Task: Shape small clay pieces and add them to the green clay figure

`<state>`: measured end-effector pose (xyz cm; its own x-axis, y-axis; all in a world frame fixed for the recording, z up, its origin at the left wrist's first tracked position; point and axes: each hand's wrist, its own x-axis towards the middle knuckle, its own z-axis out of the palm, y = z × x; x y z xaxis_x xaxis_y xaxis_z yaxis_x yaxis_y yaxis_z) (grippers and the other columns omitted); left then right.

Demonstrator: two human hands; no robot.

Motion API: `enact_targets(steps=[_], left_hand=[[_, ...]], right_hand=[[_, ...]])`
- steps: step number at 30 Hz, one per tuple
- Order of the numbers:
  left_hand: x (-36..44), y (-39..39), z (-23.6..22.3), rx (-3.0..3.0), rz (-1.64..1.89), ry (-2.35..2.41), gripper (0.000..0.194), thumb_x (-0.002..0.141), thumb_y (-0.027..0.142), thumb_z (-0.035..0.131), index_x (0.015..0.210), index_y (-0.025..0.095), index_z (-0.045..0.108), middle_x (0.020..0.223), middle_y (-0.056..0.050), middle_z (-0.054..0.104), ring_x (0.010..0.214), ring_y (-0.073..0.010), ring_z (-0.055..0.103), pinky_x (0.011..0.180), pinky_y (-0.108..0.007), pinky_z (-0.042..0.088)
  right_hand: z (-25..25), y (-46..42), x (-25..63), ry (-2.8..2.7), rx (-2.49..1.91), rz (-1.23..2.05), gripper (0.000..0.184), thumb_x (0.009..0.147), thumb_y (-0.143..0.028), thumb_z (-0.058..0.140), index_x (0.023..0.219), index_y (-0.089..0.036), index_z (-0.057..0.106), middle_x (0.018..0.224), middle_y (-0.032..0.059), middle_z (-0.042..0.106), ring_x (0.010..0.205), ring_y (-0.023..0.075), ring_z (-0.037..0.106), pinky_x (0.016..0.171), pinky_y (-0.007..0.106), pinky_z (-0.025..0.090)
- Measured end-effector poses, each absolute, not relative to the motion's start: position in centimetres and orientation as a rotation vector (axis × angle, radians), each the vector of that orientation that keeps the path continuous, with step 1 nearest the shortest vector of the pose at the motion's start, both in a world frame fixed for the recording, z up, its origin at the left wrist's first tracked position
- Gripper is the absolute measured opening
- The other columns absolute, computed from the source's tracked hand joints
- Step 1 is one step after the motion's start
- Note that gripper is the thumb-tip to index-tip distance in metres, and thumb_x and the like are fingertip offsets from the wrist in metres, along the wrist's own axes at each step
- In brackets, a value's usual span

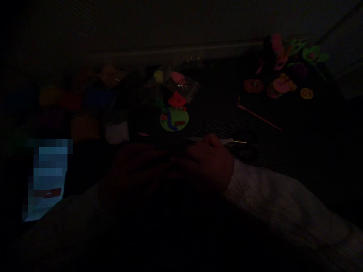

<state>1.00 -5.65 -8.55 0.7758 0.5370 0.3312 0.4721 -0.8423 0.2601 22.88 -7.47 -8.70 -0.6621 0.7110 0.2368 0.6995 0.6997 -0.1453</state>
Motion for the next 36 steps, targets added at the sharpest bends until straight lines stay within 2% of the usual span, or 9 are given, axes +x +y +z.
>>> enact_targets(steps=[36], left_hand=[[1.05, -5.78, -8.69, 2.779, 0.576, 0.792, 0.034, 0.069, 0.019, 0.057, 0.103, 0.019, 0.054, 0.106, -0.005, 0.057, 0.098, -0.0245, 0.044, 0.078, -0.043, 0.042]], right_hand=[[-8.76, -7.55, 22.59, -2.623, -1.109, 0.149, 0.025, 0.08, -0.03, 0.043, 0.1, -0.024, 0.056, 0.079, 0.0003, 0.056, 0.069, 0.0142, 0.044, 0.066, 0.035, 0.025]])
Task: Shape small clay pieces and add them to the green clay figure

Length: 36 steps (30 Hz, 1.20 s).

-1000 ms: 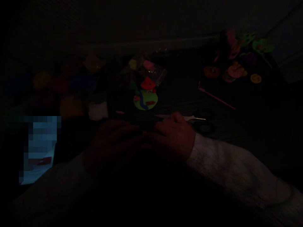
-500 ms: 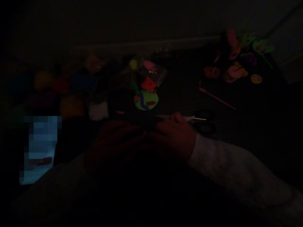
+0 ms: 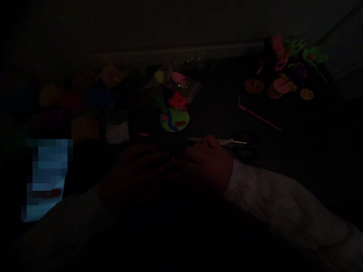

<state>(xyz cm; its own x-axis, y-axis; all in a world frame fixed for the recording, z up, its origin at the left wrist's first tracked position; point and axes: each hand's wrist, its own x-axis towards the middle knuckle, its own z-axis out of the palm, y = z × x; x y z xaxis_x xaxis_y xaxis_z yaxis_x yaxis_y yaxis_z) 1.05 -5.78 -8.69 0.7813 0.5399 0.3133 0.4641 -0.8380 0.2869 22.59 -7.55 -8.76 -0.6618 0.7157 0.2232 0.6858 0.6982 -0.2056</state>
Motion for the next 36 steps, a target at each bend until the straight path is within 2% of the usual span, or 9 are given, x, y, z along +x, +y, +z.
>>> enact_targets(steps=[7, 14, 23, 30, 36], left_hand=[[0.9, -5.5, -8.3, 2.768, 0.669, 0.787, 0.024, 0.067, 0.018, 0.057, 0.091, 0.018, 0.058, 0.095, -0.004, 0.061, 0.092, -0.0237, 0.048, 0.075, -0.043, 0.043], [0.6, -5.3, -8.1, 2.757, 0.7, 0.885, 0.02, 0.067, 0.018, 0.058, 0.087, 0.016, 0.06, 0.091, -0.005, 0.061, 0.089, -0.0222, 0.049, 0.076, -0.042, 0.044], [0.6, -5.4, -7.8, 2.763, 0.741, 0.892, 0.019, 0.068, 0.018, 0.057, 0.087, 0.015, 0.061, 0.09, -0.007, 0.06, 0.09, -0.0217, 0.048, 0.079, -0.042, 0.042], [0.4, -5.5, -7.6, 2.763, 0.787, 0.892, 0.019, 0.068, 0.017, 0.056, 0.086, 0.014, 0.061, 0.09, -0.007, 0.059, 0.09, -0.0213, 0.047, 0.078, -0.04, 0.042], [0.3, -5.2, -7.8, 2.673, 0.796, 0.951, 0.018, 0.069, 0.017, 0.055, 0.086, 0.015, 0.062, 0.091, -0.006, 0.06, 0.092, -0.0209, 0.047, 0.082, -0.041, 0.041]], right_hand=[[-8.9, -7.5, 22.6, -2.607, -1.115, 0.201, 0.029, 0.079, -0.03, 0.046, 0.107, -0.025, 0.052, 0.081, 0.0004, 0.057, 0.07, 0.0132, 0.046, 0.068, 0.034, 0.025], [-9.0, -7.4, 22.4, -2.492, -1.209, 0.195, 0.02, 0.079, -0.032, 0.049, 0.094, -0.024, 0.058, 0.08, -0.0006, 0.058, 0.071, 0.0124, 0.047, 0.068, 0.032, 0.024], [-8.8, -7.4, 21.3, -2.42, -1.463, 0.237, 0.025, 0.078, -0.043, 0.047, 0.087, -0.023, 0.059, 0.08, 0.0006, 0.057, 0.076, 0.0146, 0.048, 0.07, 0.032, 0.023], [-8.6, -7.4, 20.7, -2.341, -1.554, 0.213, 0.02, 0.079, -0.037, 0.047, 0.081, -0.021, 0.059, 0.078, 0.001, 0.056, 0.074, 0.0135, 0.048, 0.07, 0.03, 0.023], [-8.5, -7.5, 20.8, -2.296, -1.448, 0.252, 0.018, 0.078, -0.035, 0.049, 0.084, -0.021, 0.06, 0.08, 0.001, 0.058, 0.077, 0.013, 0.05, 0.072, 0.03, 0.026]])
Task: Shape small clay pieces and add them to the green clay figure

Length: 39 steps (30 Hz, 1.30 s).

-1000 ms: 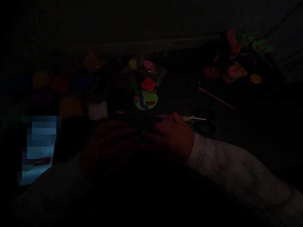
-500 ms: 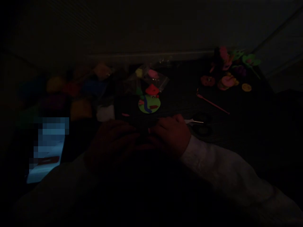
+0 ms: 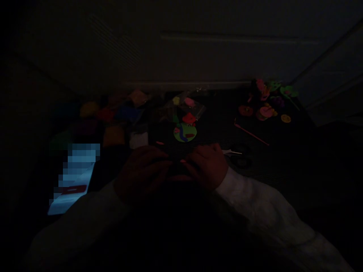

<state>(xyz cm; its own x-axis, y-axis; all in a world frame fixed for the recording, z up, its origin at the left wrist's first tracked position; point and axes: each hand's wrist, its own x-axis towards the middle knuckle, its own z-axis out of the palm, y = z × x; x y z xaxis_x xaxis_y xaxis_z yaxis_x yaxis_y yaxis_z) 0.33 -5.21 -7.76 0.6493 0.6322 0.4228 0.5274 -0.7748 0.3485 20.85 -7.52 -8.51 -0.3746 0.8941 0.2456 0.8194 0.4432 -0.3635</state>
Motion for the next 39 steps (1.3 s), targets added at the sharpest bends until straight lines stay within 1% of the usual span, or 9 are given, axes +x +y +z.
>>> enact_targets(steps=[5, 11, 14, 17, 19, 22, 26, 32, 39], left_hand=[[0.6, -5.3, -6.7, 2.427, 0.832, 0.999, 0.017, 0.071, 0.018, 0.054, 0.086, 0.017, 0.063, 0.088, -0.006, 0.061, 0.091, -0.0182, 0.051, 0.083, -0.039, 0.042], [1.5, -7.2, -2.7, 1.943, 0.917, 0.939, 0.021, 0.07, 0.02, 0.058, 0.091, 0.017, 0.059, 0.092, -0.005, 0.06, 0.088, -0.0153, 0.056, 0.079, -0.032, 0.048], [2.2, -8.5, -0.7, 1.798, 0.998, 0.894, 0.016, 0.073, 0.017, 0.054, 0.088, 0.018, 0.059, 0.092, -0.004, 0.06, 0.09, -0.0144, 0.056, 0.076, -0.027, 0.05], [2.9, -9.9, 0.5, 1.763, 1.137, 0.899, 0.012, 0.075, 0.016, 0.052, 0.083, 0.02, 0.06, 0.091, -0.003, 0.06, 0.089, -0.0133, 0.057, 0.072, -0.023, 0.052], [3.3, -10.7, 1.0, 1.766, 1.213, 0.946, 0.01, 0.074, 0.018, 0.053, 0.08, 0.021, 0.06, 0.091, -0.003, 0.059, 0.086, -0.0134, 0.058, 0.07, -0.024, 0.053], [3.6, -11.7, 1.6, 1.792, 1.239, 0.962, 0.007, 0.073, 0.021, 0.055, 0.077, 0.023, 0.061, 0.09, -0.003, 0.058, 0.084, -0.0147, 0.058, 0.068, -0.028, 0.054], [3.9, -12.6, 1.9, 1.776, 1.217, 0.946, 0.004, 0.071, 0.024, 0.058, 0.073, 0.022, 0.061, 0.086, -0.002, 0.059, 0.079, -0.0138, 0.058, 0.065, -0.027, 0.054], [4.0, -12.8, 1.2, 1.524, 1.103, 0.848, 0.002, 0.069, 0.021, 0.06, 0.068, 0.019, 0.06, 0.076, 0.0, 0.057, 0.074, -0.0108, 0.057, 0.065, -0.023, 0.05], [4.1, -12.2, 0.2, 1.159, 0.929, 0.74, 0.012, 0.065, 0.028, 0.064, 0.064, 0.017, 0.06, 0.073, 0.0, 0.054, 0.07, -0.0119, 0.054, 0.063, -0.026, 0.047]], right_hand=[[-7.0, -7.9, 20.8, -2.199, -1.314, 0.229, 0.014, 0.075, -0.031, 0.055, 0.082, -0.019, 0.06, 0.077, 0.0009, 0.059, 0.074, 0.0123, 0.051, 0.071, 0.03, 0.03], [-2.6, -9.3, 20.1, -1.989, -1.077, 0.163, 0.014, 0.067, -0.017, 0.062, 0.081, -0.018, 0.059, 0.069, 0.0005, 0.057, 0.066, 0.0116, 0.051, 0.067, 0.032, 0.035], [-0.7, -10.6, 19.7, -1.83, -1.0, 0.315, 0.016, 0.067, -0.015, 0.063, 0.081, -0.02, 0.057, 0.07, 0.0001, 0.056, 0.067, 0.0113, 0.051, 0.069, 0.033, 0.038], [0.1, -12.0, 19.1, -1.588, -0.957, 0.575, 0.01, 0.069, -0.021, 0.061, 0.078, -0.022, 0.055, 0.07, 0.0001, 0.053, 0.071, 0.0125, 0.051, 0.068, 0.031, 0.041], [0.1, -12.7, 18.7, -1.445, -0.903, 0.757, 0.007, 0.072, -0.028, 0.059, 0.074, -0.022, 0.054, 0.066, 0.0, 0.05, 0.069, 0.0128, 0.05, 0.063, 0.029, 0.043], [-0.1, -13.4, 18.2, -1.32, -0.808, 0.965, 0.014, 0.072, -0.034, 0.056, 0.07, -0.021, 0.053, 0.063, -0.0004, 0.047, 0.063, 0.0115, 0.049, 0.055, 0.026, 0.043], [-0.3, -13.9, 17.8, -1.247, -0.787, 1.09, 0.014, 0.07, -0.033, 0.058, 0.069, -0.021, 0.053, 0.066, 0.0001, 0.05, 0.062, 0.0104, 0.049, 0.053, 0.023, 0.042], [-0.1, -14.5, 17.8, -1.291, -0.804, 1.051, 0.006, 0.069, -0.026, 0.06, 0.07, -0.022, 0.057, 0.067, 0.0, 0.052, 0.066, 0.0113, 0.051, 0.057, 0.024, 0.042], [0.0, -14.8, 17.8, -1.35, -0.908, 0.973, 0.004, 0.069, -0.023, 0.061, 0.072, -0.022, 0.059, 0.069, 0.0006, 0.053, 0.07, 0.0126, 0.053, 0.06, 0.026, 0.044]])
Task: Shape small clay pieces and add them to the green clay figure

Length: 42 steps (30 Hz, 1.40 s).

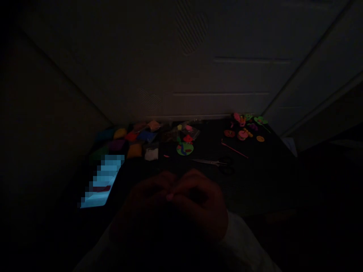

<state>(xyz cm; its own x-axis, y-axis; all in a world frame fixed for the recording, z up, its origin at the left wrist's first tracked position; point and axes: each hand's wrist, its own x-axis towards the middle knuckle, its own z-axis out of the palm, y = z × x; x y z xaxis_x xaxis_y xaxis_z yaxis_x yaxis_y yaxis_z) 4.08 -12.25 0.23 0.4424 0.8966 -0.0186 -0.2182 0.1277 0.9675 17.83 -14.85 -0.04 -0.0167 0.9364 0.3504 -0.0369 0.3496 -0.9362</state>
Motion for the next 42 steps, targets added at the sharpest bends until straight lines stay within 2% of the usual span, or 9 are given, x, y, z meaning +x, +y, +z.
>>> enact_targets(steps=[7, 13, 22, 26, 32, 35, 42], left_hand=[[4.2, -12.2, 0.1, 1.101, 0.863, 0.752, 0.01, 0.064, 0.026, 0.064, 0.064, 0.016, 0.061, 0.072, 0.0, 0.053, 0.068, -0.0113, 0.052, 0.062, -0.024, 0.044], [4.1, -12.0, -0.1, 0.953, 0.859, 0.724, 0.001, 0.064, 0.019, 0.064, 0.064, 0.019, 0.063, 0.074, 0.002, 0.055, 0.07, -0.0094, 0.052, 0.064, -0.02, 0.04], [4.1, -11.8, -1.0, 0.933, 0.897, 0.657, 0.004, 0.063, 0.022, 0.065, 0.066, 0.02, 0.064, 0.075, 0.001, 0.054, 0.072, -0.0124, 0.051, 0.067, -0.025, 0.039], [4.1, -11.8, -1.0, 0.961, 0.927, 0.679, 0.003, 0.064, 0.022, 0.065, 0.066, 0.02, 0.065, 0.075, 0.001, 0.055, 0.074, -0.0112, 0.052, 0.068, -0.023, 0.04], [4.2, -11.6, -1.2, 0.977, 0.93, 0.768, 0.005, 0.066, 0.024, 0.063, 0.07, 0.021, 0.065, 0.075, 0.002, 0.056, 0.071, -0.0083, 0.052, 0.065, -0.018, 0.04], [4.3, -11.6, -1.3, 1.065, 0.952, 0.895, 0.008, 0.07, 0.027, 0.059, 0.072, 0.022, 0.065, 0.075, 0.002, 0.058, 0.071, -0.0078, 0.052, 0.065, -0.016, 0.041], [4.6, -12.1, -1.2, 1.258, 1.185, 1.15, 0.011, 0.071, 0.023, 0.058, 0.076, 0.027, 0.066, 0.08, 0.004, 0.061, 0.075, -0.0068, 0.055, 0.066, -0.013, 0.043]], right_hand=[[0.0, -14.6, 18.0, -1.426, -0.921, 0.918, 0.006, 0.071, -0.02, 0.058, 0.077, -0.023, 0.059, 0.073, 0.0008, 0.053, 0.074, 0.0119, 0.052, 0.061, 0.024, 0.043], [-0.2, -14.4, 18.4, -1.531, -0.958, 0.878, 0.013, 0.072, -0.016, 0.058, 0.081, -0.025, 0.058, 0.078, -0.0008, 0.053, 0.079, 0.0101, 0.05, 0.066, 0.021, 0.041], [-0.6, -14.1, 18.5, -1.565, -1.0, 0.819, 0.013, 0.072, -0.015, 0.057, 0.081, -0.025, 0.056, 0.077, -0.003, 0.052, 0.077, 0.0077, 0.049, 0.065, 0.019, 0.04], [-0.4, -14.2, 18.4, -1.634, -0.998, 0.698, 0.017, 0.073, -0.012, 0.054, 0.086, -0.022, 0.056, 0.079, -0.0023, 0.052, 0.076, 0.0069, 0.049, 0.065, 0.019, 0.04], [-0.4, -14.3, 18.4, -1.807, -1.04, 0.371, 0.029, 0.072, -0.008, 0.051, 0.099, -0.018, 0.053, 0.084, 0.0019, 0.054, 0.079, 0.0103, 0.048, 0.069, 0.026, 0.04], [-0.9, -14.3, 18.2, -1.858, -1.066, 0.229, 0.036, 0.072, -0.007, 0.051, 0.106, -0.018, 0.051, 0.083, 0.0033, 0.054, 0.076, 0.012, 0.047, 0.067, 0.03, 0.04], [-1.6, -14.4, 17.6, -1.835, -1.147, 0.215, 0.036, 0.074, -0.009, 0.05, 0.109, -0.019, 0.049, 0.087, 0.0035, 0.055, 0.078, 0.0123, 0.048, 0.066, 0.031, 0.041]])
